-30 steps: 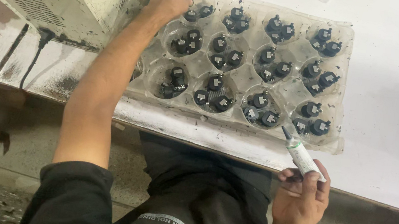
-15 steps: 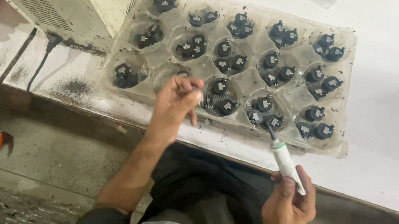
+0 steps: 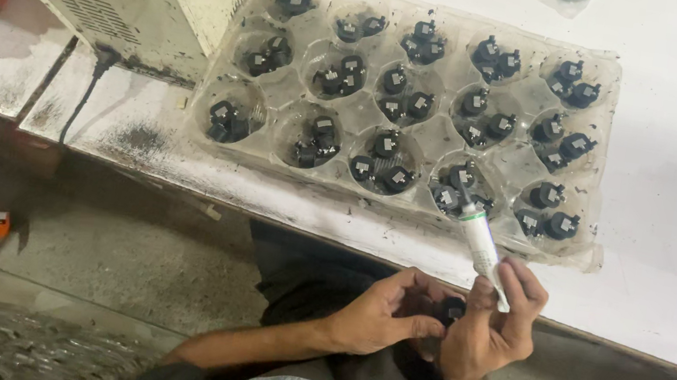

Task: The person picks black plug-shaped components one at a time from a plastic tray, squeezes adhesive from a tube onto each component, and places the treated component back into the tray. The person repeats this cycle continuously across the workbench.

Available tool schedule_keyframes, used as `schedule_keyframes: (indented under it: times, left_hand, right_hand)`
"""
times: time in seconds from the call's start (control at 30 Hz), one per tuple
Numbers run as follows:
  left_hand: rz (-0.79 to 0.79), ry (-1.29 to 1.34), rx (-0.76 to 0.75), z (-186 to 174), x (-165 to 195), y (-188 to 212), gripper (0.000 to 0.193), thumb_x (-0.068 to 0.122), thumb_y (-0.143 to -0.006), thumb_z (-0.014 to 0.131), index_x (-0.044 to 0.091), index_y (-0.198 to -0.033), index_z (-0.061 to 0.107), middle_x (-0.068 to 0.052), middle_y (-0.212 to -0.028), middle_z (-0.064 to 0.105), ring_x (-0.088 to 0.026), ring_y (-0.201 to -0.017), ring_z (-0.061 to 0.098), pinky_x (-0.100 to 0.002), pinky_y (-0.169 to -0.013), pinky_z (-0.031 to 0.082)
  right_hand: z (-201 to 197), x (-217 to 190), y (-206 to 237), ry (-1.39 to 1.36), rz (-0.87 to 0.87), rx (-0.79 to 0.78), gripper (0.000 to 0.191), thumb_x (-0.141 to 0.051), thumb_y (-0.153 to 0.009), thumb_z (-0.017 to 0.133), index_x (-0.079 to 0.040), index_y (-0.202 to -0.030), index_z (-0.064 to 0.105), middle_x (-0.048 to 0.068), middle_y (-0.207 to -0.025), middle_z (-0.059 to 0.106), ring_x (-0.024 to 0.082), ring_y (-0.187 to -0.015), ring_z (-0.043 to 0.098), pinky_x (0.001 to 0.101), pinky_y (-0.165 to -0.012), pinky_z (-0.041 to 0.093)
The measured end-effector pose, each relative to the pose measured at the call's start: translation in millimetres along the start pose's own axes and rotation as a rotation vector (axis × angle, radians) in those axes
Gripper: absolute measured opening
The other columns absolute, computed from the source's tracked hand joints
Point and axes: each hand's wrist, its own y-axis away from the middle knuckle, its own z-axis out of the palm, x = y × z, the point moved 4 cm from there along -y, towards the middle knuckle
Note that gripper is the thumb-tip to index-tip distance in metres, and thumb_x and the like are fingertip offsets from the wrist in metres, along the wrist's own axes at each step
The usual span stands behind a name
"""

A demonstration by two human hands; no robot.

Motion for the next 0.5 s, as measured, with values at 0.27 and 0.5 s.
schedule_keyframes:
  times: [0.27, 0.5]
  left_hand:
    - [-0.001, 0.218, 0.255, -23, 44, -13, 0.046, 0.003, -0.099, 0.069, 0.002, -0.142, 0.054, -0.009, -0.123, 0.066, -0.016, -0.107, 0.067, -0.034, -0.074, 0.065]
    - [0.204, 0.214, 0.369, -46, 90, -10, 0.045, 0.003, -0.101, 0.065, 0.004, -0.145, 0.054, -0.005, -0.127, 0.065, -0.015, -0.11, 0.064, -0.032, -0.074, 0.065]
  right_hand:
    - [-2, 1, 4, -0.236, 0.027, 0.095, 0.02, 0.004, -0.108, 0.065, 0.001, -0.128, 0.066, 0.015, -0.138, 0.057, 0.02, -0.116, 0.064, 0.0295, -0.097, 0.056]
    - [-13, -5, 15, -0.118, -0.041, 0.007, 0.023, 0.001, -0.105, 0.068, 0.003, -0.127, 0.066, 0.017, -0.124, 0.066, 0.02, -0.108, 0.066, 0.0292, -0.096, 0.054]
